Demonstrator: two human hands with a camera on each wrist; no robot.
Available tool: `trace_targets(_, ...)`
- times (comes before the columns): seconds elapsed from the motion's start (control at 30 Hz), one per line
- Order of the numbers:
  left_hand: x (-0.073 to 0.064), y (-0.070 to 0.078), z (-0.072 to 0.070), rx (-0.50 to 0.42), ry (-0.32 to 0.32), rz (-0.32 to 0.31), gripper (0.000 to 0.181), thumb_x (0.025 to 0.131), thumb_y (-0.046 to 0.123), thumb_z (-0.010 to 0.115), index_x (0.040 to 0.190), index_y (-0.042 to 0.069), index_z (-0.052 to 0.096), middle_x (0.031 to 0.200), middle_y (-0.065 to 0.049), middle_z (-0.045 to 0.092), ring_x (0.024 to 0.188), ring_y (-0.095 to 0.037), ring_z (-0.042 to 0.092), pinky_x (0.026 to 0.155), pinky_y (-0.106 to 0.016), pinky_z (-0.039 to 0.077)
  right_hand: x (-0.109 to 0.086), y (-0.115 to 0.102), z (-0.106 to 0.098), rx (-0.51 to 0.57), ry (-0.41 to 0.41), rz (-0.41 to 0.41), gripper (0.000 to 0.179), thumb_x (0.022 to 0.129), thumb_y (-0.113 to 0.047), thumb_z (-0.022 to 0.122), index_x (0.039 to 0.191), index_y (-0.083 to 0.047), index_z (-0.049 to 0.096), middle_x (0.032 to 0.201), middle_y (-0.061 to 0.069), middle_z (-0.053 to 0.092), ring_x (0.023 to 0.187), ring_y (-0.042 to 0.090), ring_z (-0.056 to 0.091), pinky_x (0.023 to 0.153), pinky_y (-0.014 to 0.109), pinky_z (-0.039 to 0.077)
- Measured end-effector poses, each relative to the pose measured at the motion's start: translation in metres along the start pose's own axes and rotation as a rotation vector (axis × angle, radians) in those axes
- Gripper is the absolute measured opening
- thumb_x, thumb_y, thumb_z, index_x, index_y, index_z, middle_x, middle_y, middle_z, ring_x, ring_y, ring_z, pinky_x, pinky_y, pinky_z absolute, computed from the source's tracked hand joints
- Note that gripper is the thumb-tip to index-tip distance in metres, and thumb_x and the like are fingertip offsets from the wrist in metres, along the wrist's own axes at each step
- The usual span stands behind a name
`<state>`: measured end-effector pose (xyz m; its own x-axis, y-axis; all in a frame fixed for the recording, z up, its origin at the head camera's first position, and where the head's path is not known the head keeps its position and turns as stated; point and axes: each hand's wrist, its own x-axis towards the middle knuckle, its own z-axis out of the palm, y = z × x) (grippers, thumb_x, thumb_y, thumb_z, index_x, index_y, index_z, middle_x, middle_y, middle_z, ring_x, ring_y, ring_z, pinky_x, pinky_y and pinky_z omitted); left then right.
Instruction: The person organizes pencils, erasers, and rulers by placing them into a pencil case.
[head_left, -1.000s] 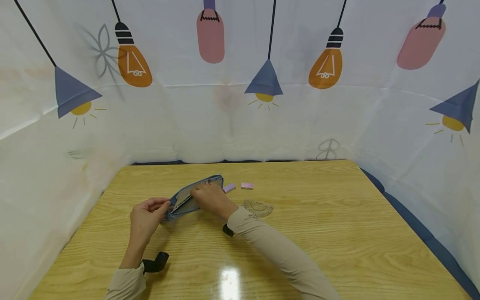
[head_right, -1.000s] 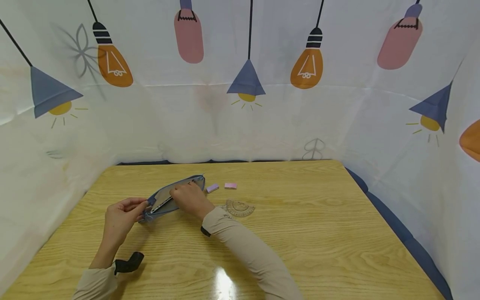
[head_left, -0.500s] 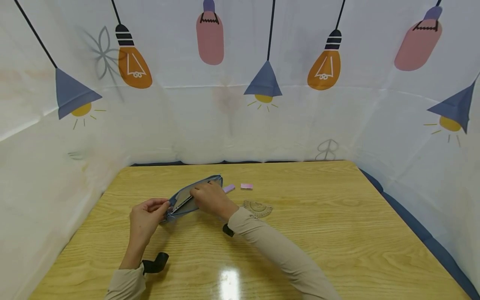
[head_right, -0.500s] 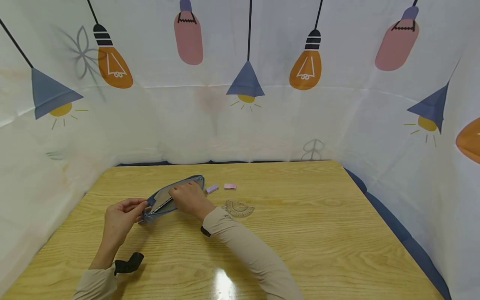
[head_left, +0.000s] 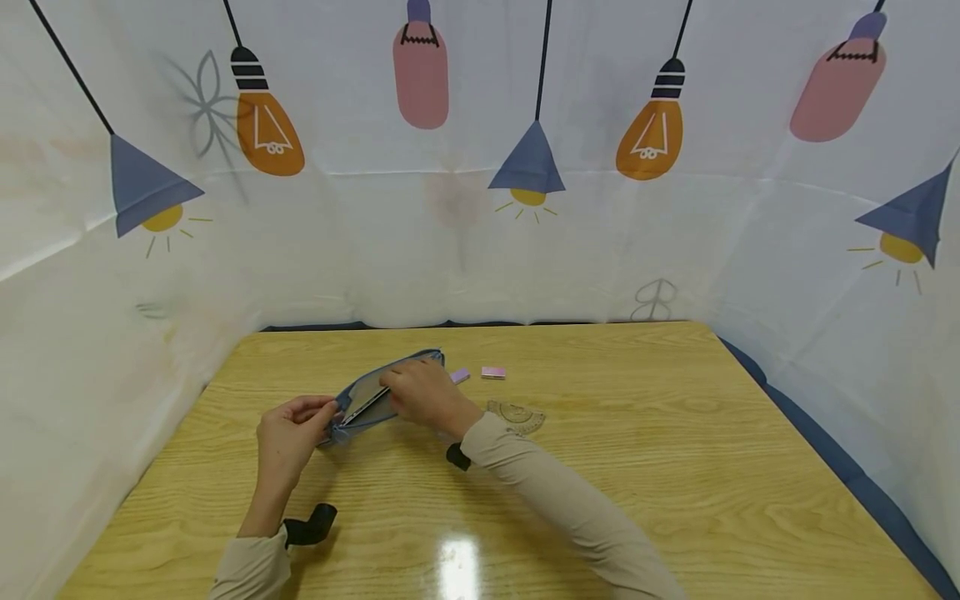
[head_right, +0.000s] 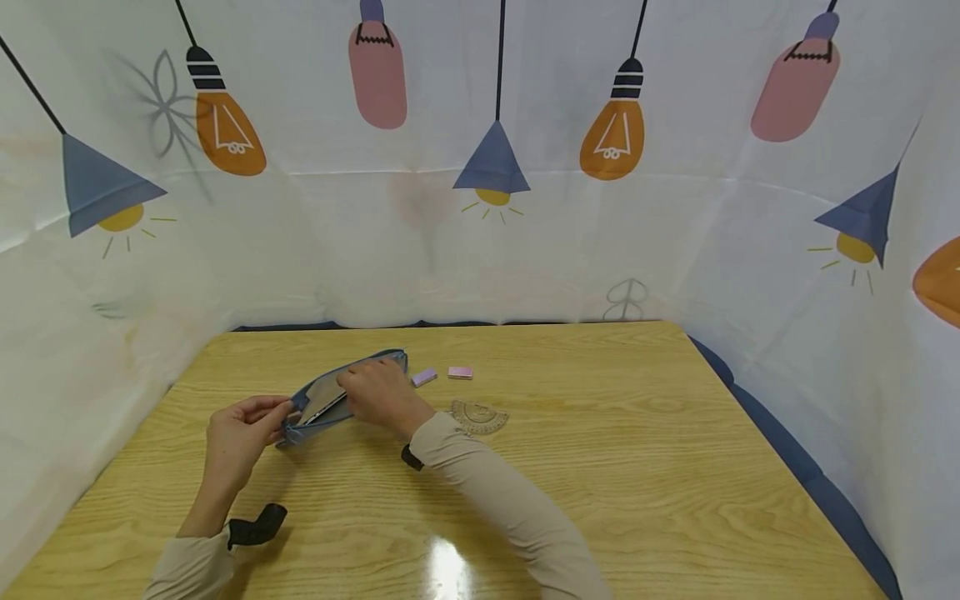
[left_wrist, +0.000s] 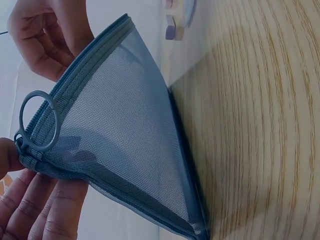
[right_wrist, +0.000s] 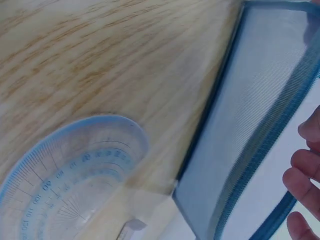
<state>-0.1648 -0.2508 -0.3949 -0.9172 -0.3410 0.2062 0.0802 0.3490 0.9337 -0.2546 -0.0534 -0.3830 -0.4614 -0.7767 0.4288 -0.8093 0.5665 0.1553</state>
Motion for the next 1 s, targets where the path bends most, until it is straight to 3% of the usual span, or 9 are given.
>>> trace_targets(0.2, 0.0, 0.0, -0.001, -0.003, 0.003, -0.004, 0.023, 0.09, 0.015, 0.072, 0.1, -0.006, 0.072, 0.087, -0.016, 0.072, 0.066, -0.007, 0.067, 0.059, -0.025, 0.057, -0.002, 0.002, -0.007, 0.005, -0.019, 0.017, 0.018, 0.092, -0.019, 0.066, 0.11, -0.018, 0.071, 0.104, -0.004, 0.069, 0.098, 0.013, 0.064, 0.088, 0.034, 0.05)
trace_targets(0.43, 0.0, 0.0, -0.001, 0.001, 0.01, -0.004, 0.022, 0.091, 0.014, 0.071, 0.1, -0.005, 0.072, 0.089, -0.018, 0.072, 0.067, -0.006, 0.067, 0.059, -0.023, 0.056, -0.009, 0.01, -0.021, 0.017, 0.058, 0.025, 0.02, 0.091, -0.022, 0.067, 0.11, -0.017, 0.071, 0.102, -0.003, 0.069, 0.091, 0.013, 0.064, 0.076, 0.031, 0.053)
trace_targets(0.63, 0.0, -0.002, -0.001, 0.001, 0.019, -0.013, 0.021, 0.091, 0.013, 0.071, 0.101, -0.005, 0.072, 0.089, -0.018, 0.072, 0.068, -0.006, 0.067, 0.059, -0.022, 0.056, -0.013, 0.016, -0.029, -0.006, 0.095, 0.006, 0.02, 0.093, -0.024, 0.064, 0.11, -0.017, 0.071, 0.102, -0.003, 0.069, 0.089, 0.012, 0.065, 0.075, 0.033, 0.053)
trace_targets(1.0, 0.001, -0.002, 0.0, 0.008, 0.031, -0.017, 0.023, 0.091, 0.015, 0.071, 0.102, -0.005, 0.072, 0.089, -0.017, 0.072, 0.066, -0.006, 0.066, 0.057, -0.021, 0.055, -0.024, 0.026, -0.046, 0.097, 0.158, 0.035, 0.019, 0.088, -0.02, 0.071, 0.107, -0.015, 0.071, 0.1, -0.002, 0.069, 0.086, 0.012, 0.064, 0.076, 0.036, 0.053)
